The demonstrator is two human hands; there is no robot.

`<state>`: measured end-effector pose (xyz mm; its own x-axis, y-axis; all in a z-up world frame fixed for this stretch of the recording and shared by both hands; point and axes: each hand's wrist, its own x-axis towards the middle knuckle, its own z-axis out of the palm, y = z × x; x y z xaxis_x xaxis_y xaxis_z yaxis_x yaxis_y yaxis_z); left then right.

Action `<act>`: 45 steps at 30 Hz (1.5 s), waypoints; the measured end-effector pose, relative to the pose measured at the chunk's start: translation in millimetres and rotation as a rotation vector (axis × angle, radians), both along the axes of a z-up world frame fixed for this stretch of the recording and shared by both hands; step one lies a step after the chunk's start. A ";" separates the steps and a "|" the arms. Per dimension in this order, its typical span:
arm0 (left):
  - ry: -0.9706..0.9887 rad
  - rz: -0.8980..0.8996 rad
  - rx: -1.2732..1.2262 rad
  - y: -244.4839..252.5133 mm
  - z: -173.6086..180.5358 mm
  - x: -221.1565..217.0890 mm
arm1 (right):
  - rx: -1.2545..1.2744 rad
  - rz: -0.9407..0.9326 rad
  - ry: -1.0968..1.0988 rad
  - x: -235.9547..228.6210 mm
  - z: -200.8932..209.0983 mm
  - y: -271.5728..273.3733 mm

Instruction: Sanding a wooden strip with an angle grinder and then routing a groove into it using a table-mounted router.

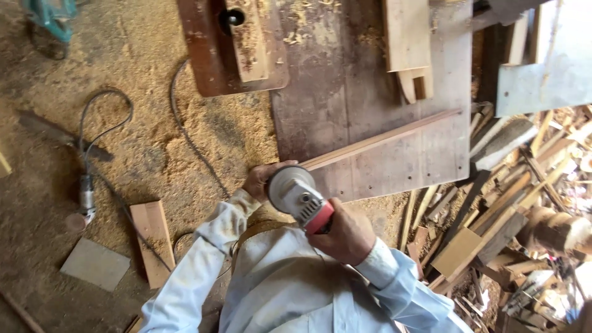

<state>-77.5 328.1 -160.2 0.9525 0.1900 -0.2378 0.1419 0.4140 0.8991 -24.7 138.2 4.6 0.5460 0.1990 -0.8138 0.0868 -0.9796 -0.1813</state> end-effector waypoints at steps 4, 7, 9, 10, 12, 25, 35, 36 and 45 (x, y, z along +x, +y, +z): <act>-0.051 -0.002 0.109 -5.0 -22.6 -9.1 | 0.015 -0.011 0.001 0.2 0.4 -4.6; -0.168 -0.018 0.283 -7.6 -81.5 -20.5 | -0.001 -0.001 -0.029 3.3 5.6 -7.0; -0.166 -0.006 0.309 -8.5 -74.3 -16.3 | 0.009 -0.007 -0.031 5.1 3.5 -8.0; -0.163 0.009 0.336 -8.7 -70.6 -14.7 | 0.022 -0.009 -0.031 5.7 2.4 -8.4; -0.142 0.009 0.360 -7.4 -50.6 -9.5 | 0.023 -0.030 -0.034 9.9 6.2 -11.9; -0.137 -0.010 0.389 -6.7 -36.9 -11.1 | 0.067 -0.101 -0.066 40.0 3.0 -44.6; -0.140 -0.011 0.393 -0.6 -18.3 -2.3 | 0.238 -0.292 -0.067 63.7 22.3 -58.6; -0.137 -0.014 0.386 0.5 -19.0 -2.9 | 0.262 -0.327 -0.059 65.0 29.0 -57.6; -0.120 -0.042 0.410 3.1 -12.5 -3.3 | 0.228 -0.434 -0.122 82.4 24.4 -83.4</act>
<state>-80.8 331.2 -172.6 0.9778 0.2063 -0.0372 0.0349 0.0148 0.9993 57.7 54.8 29.0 0.7064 0.0972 -0.7011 -0.2860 -0.8668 -0.4084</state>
